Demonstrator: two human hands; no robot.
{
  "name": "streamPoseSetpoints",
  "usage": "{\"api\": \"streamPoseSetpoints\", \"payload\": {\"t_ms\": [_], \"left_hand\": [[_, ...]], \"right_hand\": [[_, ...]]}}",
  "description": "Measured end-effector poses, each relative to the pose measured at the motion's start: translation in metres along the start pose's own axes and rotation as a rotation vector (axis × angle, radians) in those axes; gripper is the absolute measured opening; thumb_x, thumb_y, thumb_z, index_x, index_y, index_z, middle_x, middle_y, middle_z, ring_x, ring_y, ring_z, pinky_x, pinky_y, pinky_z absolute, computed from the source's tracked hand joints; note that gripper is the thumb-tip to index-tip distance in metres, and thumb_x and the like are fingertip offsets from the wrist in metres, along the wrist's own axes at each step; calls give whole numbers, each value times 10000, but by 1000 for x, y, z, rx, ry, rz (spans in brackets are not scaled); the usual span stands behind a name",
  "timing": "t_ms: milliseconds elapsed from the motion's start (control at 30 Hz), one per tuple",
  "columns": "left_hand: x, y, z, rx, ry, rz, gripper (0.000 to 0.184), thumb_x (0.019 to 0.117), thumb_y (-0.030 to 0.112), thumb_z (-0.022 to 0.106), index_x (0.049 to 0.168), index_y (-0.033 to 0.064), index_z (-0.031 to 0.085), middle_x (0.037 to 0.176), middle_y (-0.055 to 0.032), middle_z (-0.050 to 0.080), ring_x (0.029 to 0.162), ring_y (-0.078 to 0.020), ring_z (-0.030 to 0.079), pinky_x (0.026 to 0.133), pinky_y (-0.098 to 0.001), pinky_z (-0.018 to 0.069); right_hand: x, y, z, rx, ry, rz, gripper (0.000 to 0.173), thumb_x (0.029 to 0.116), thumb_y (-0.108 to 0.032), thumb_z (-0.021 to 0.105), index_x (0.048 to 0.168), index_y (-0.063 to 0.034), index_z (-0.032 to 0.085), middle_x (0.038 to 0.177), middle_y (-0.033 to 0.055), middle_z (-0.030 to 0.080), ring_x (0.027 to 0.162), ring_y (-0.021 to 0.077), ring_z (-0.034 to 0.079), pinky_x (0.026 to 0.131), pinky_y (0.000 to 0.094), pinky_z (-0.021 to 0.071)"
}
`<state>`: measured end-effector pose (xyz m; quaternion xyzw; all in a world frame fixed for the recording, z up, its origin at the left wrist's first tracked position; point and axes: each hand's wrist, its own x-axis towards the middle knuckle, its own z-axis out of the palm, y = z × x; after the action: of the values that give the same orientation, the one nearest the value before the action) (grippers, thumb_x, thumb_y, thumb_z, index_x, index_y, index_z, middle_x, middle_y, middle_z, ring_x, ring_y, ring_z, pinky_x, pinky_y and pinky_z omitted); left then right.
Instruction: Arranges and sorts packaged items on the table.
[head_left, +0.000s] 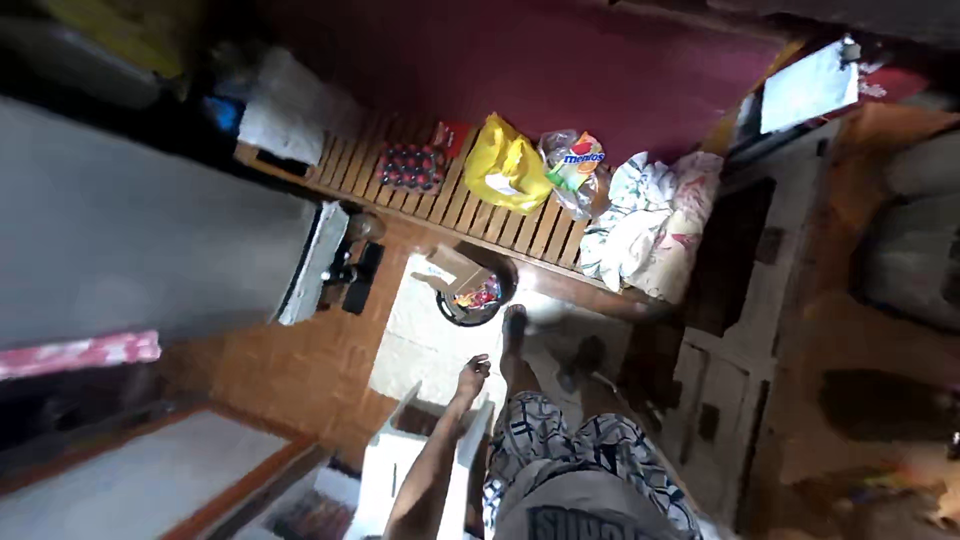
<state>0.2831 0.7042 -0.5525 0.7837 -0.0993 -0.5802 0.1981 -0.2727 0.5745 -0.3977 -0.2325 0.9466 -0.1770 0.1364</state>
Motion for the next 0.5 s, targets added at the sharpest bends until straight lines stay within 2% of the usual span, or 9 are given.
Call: {"api": "streamPoseSetpoints", "payload": {"t_ms": [33,67,133,167,200,233,400,500], "left_hand": [[10,8,-12,20,-20,24,402,1079,143,506,1448,-17,498,1303,-264,622,1098,-332,664,963,-467,529],[19,13,-24,51,-38,37,404,1079,145,507,1449,-17,498,1294,-265,626,1089,-331,669,954,-466,536],[31,21,-51,122,-56,33,416,1078,146,510,1456,-27,486,1300,-276,624,1095,-346,669,955,-476,536],[36,25,-65,157,-53,20,421,1078,149,510,1458,-30,483,1306,-283,622,1113,-365,668,967,-491,537],[40,29,-78,183,-52,4,424,1079,147,511,1460,-35,478,1318,-292,614,1127,-379,662,976,-501,532],[44,31,-91,206,-52,-18,423,1079,141,512,1461,-36,475,1328,-296,605,1131,-382,656,974,-501,529],[52,38,-144,244,-28,-113,420,1094,118,465,1471,-64,427,1396,-326,517,1147,-380,601,950,-481,512],[65,47,-155,326,-59,-70,424,1092,119,462,1467,-73,415,1371,-325,515,1099,-362,601,920,-470,517]], "right_hand": [[-3,10,11,-61,17,-48,710,1090,-397,389,1576,90,212,1591,295,339,1482,376,361,1226,458,308],[-10,17,23,-113,50,-95,703,1090,-402,387,1565,96,247,1572,317,357,1469,403,377,1214,494,321],[-50,-1,36,-31,92,-192,652,1066,-330,500,1533,94,335,1537,316,407,1443,405,405,1206,483,323],[-71,-8,44,-8,102,-313,630,1043,-300,534,1499,109,388,1501,329,444,1416,422,437,1192,491,348],[-97,-16,46,44,40,-410,600,1030,-233,543,1484,131,393,1502,362,421,1428,459,406,1202,522,322],[-121,-19,50,67,-48,-437,594,1021,-209,544,1495,114,388,1532,353,386,1460,459,358,1227,535,285],[-228,11,106,175,-329,-427,469,971,-143,583,1384,79,562,1475,309,490,1406,467,433,1180,570,347],[-267,38,116,268,-357,-407,440,926,-72,610,1337,84,597,1429,332,509,1342,484,488,1118,583,409]]}}
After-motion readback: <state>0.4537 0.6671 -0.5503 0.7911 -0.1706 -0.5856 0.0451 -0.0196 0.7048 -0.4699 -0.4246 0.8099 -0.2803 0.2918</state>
